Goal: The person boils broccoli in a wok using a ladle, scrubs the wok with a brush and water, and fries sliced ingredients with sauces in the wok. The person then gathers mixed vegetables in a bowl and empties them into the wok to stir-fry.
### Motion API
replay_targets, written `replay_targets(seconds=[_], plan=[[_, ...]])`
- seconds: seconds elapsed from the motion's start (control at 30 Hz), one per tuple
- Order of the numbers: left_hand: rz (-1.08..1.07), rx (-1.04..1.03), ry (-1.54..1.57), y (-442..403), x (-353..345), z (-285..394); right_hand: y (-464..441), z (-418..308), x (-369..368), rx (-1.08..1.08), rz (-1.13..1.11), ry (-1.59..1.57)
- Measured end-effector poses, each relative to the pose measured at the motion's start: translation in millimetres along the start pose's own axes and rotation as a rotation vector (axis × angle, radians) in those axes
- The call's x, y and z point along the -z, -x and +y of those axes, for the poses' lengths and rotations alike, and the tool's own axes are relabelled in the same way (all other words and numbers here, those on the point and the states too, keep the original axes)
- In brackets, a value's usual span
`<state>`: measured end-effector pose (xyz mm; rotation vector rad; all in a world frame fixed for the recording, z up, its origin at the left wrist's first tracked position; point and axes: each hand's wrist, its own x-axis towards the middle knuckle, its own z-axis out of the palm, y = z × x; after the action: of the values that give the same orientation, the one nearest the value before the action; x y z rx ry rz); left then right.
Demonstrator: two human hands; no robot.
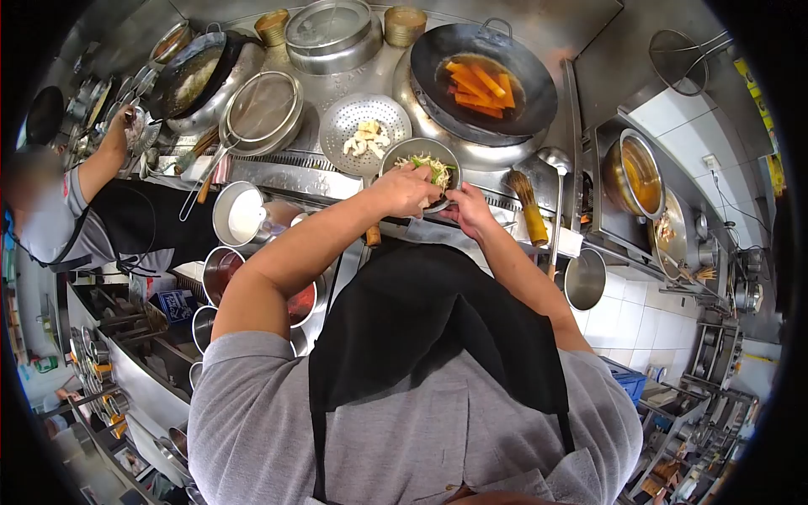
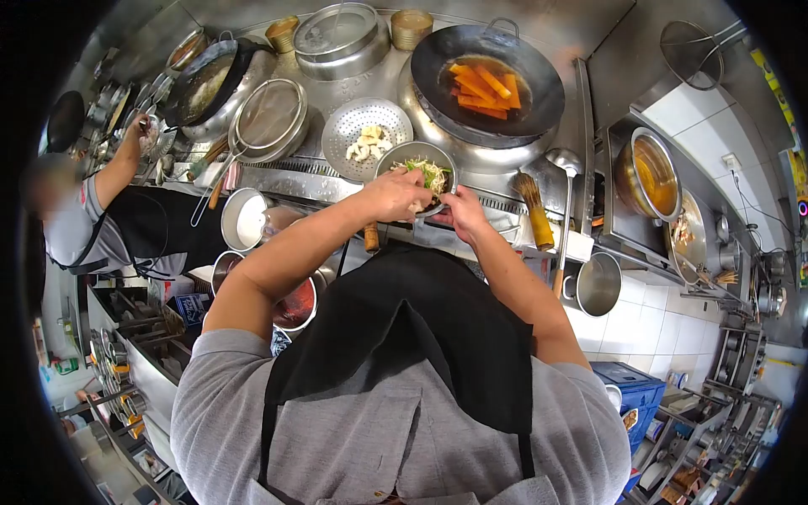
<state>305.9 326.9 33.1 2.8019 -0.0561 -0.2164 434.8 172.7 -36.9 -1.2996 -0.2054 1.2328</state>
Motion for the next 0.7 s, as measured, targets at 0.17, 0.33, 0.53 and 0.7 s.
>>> replay_targets(seconds=[0.17, 0.33, 0.53, 0.7], plan=[[0.041, -0.011, 0.076, -0.7, -6.9, -10.6, -0.4, -0.2, -1.5, -0.013, -0.016, -0.019], [0.205, 0.050, 0.205, -0.2, -3.2, -10.5, -2.9, -1.5, -1.1, -0.036, -0.010, -0.041], [0.260, 0.054, 0.336, -3.7, 26.3, -20.6, -7.3, 2.6, 4.5, -0.079, -0.003, -0.019], [0.253, 0.242, 0.588, 3.0, 93.2, -46.5, -6.7, 1.1, 8.9, -0.087, 0.016, -0.005]])
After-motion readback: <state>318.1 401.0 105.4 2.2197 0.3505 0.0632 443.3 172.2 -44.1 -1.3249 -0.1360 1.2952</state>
